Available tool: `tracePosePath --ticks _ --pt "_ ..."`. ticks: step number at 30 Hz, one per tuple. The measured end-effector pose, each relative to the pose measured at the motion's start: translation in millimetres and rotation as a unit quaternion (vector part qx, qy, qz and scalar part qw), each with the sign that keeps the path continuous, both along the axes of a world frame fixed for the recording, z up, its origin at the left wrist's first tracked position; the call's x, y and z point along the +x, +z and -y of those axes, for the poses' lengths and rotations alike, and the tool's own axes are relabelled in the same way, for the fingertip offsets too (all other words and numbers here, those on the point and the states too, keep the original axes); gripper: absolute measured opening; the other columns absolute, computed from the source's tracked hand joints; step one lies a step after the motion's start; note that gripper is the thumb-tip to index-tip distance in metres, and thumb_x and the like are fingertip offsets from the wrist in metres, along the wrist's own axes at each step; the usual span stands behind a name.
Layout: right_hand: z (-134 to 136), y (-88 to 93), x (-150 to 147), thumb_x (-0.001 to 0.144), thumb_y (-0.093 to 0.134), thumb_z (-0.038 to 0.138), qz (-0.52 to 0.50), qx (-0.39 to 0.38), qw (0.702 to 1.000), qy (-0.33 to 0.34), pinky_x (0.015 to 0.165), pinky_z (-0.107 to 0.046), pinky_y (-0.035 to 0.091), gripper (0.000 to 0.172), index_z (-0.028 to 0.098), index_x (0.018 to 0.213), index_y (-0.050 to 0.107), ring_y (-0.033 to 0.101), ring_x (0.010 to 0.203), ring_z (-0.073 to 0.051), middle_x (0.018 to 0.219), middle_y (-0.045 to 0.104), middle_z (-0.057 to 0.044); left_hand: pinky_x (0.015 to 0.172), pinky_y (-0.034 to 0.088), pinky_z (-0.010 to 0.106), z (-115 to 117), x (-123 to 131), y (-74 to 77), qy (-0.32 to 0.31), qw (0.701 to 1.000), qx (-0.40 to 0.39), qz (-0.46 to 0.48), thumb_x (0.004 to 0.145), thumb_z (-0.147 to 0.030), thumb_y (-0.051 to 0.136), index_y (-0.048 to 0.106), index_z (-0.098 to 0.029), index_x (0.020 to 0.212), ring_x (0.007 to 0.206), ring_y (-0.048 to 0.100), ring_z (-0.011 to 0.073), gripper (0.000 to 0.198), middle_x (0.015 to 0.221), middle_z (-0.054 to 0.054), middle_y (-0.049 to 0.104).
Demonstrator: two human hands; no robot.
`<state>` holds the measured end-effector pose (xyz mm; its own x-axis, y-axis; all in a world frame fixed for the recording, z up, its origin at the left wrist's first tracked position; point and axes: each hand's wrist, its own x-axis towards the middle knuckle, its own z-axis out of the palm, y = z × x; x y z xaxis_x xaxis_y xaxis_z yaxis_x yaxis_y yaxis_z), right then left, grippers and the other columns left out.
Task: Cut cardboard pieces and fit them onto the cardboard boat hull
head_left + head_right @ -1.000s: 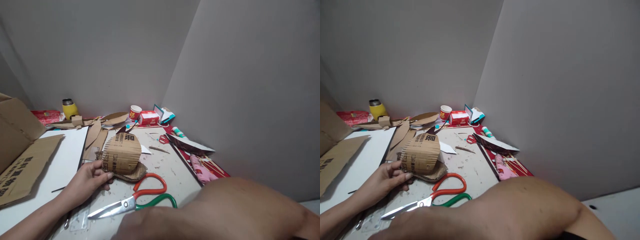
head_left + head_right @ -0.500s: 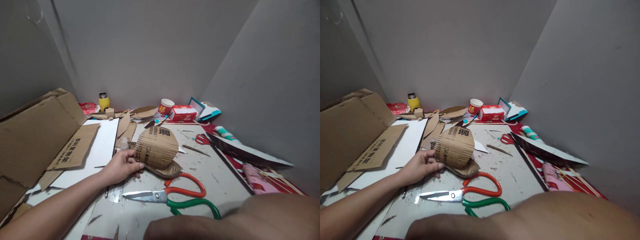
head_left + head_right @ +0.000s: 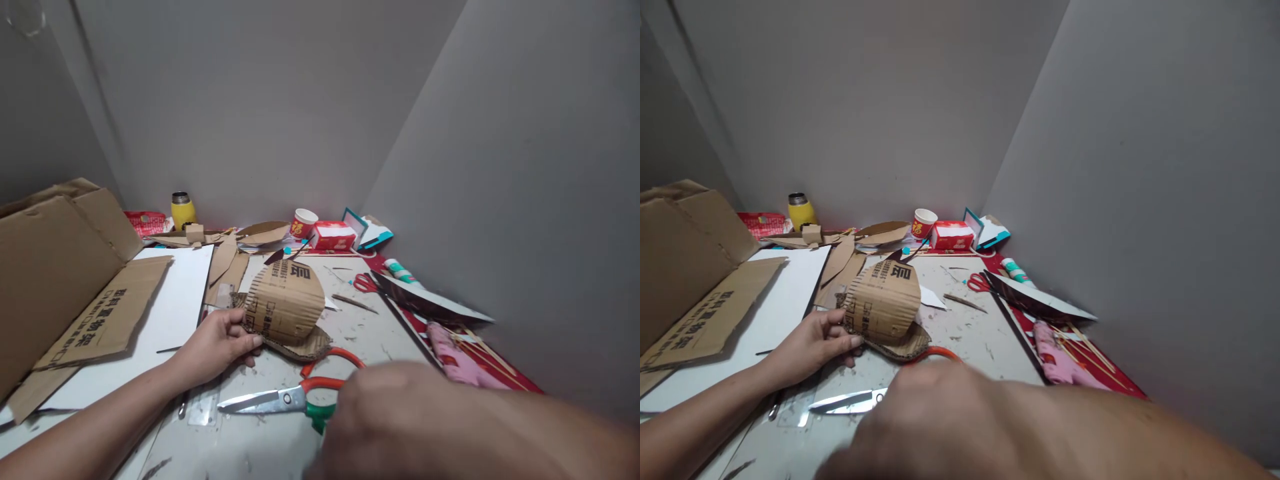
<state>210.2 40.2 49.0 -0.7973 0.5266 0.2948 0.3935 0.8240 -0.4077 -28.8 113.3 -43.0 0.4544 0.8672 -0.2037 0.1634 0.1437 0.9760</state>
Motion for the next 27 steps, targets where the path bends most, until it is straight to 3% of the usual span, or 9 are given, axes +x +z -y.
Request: tracePosePath --ticks 2,4,5,7,11,20,27 --pt "-15 2.8 12 0.087 0.056 0.019 -0.059 0.075 0.995 -0.031 0.074 -0.023 0.055 0.044 0.040 0.126 0.056 0.069 0.084 -0.015 0.096 0.072 0.000 0.060 0.050 0.028 0 0 0.1 -0.007 1.000 0.003 0.000 0.074 -0.035 0.070 0.061 -0.015 0.086 0.057 0.061 0.0125 0.025 0.066 -0.001 0.064" --pt "-38 -6.6 21 0.087 0.049 0.007 -0.154 0.190 0.965 -0.091 0.082 -0.030 0.055 0.057 0.035 0.137 0.045 0.066 0.096 -0.018 0.107 0.069 -0.004 0.060 0.050 0.028 0 0 -0.5 -0.008 1.000 0.006 -0.004 0.074 -0.035 0.069 0.061 -0.015 0.087 0.058 0.061 0.0127 0.025 0.067 -0.001 0.064" --pt "-51 -14.6 25 0.086 0.049 0.005 -0.142 0.218 0.958 -0.124 0.087 -0.033 0.053 0.060 0.034 0.139 0.042 0.063 0.103 -0.019 0.115 0.066 -0.006 0.060 0.050 0.028 -1 0 -1.2 -0.008 1.000 0.006 -0.005 0.074 -0.035 0.069 0.060 -0.015 0.086 0.059 0.061 0.0128 0.025 0.067 -0.001 0.064" --pt "-74 -32.8 30 0.085 0.051 0.005 -0.092 0.229 0.956 -0.156 0.095 -0.042 0.050 0.062 0.030 0.140 0.039 0.055 0.116 -0.024 0.126 0.058 -0.010 0.061 0.050 0.028 -1 0 -3.0 -0.010 1.000 0.004 0.001 0.074 -0.036 0.069 0.060 -0.015 0.086 0.060 0.061 0.0128 0.026 0.068 -0.001 0.064" --pt "-98 -57.6 29 0.085 0.051 0.008 -0.025 0.217 0.966 -0.140 0.096 -0.050 0.048 0.067 0.025 0.145 0.030 0.047 0.125 -0.028 0.138 0.045 -0.016 0.061 0.049 0.028 -1 -1 -3.6 -0.013 1.000 0.000 -0.003 0.075 -0.038 0.069 0.060 -0.015 0.087 0.058 0.060 0.0123 0.028 0.068 -0.001 0.063" --pt "-118 -66.8 12 0.088 0.050 0.009 0.002 0.326 0.939 -0.113 0.083 -0.042 0.053 0.040 0.012 0.127 0.053 0.059 0.104 -0.026 0.117 0.063 -0.018 0.059 0.045 0.026 1 -1 -0.6 -0.013 1.000 0.012 -0.023 0.074 -0.037 0.068 0.060 -0.015 0.087 0.058 0.062 0.0143 0.027 0.062 -0.002 0.063" --pt "-124 -63.2 25 0.084 0.051 0.005 -0.038 0.359 0.912 -0.192 0.078 -0.041 0.053 0.041 0.012 0.124 0.057 0.061 0.095 -0.027 0.111 0.066 -0.017 0.060 0.045 0.027 2 -2 -2.4 0.012 1.000 0.005 -0.016 0.075 -0.033 0.069 0.049 -0.012 0.122 0.058 0.061 0.0139 0.056 0.064 -0.003 0.063"
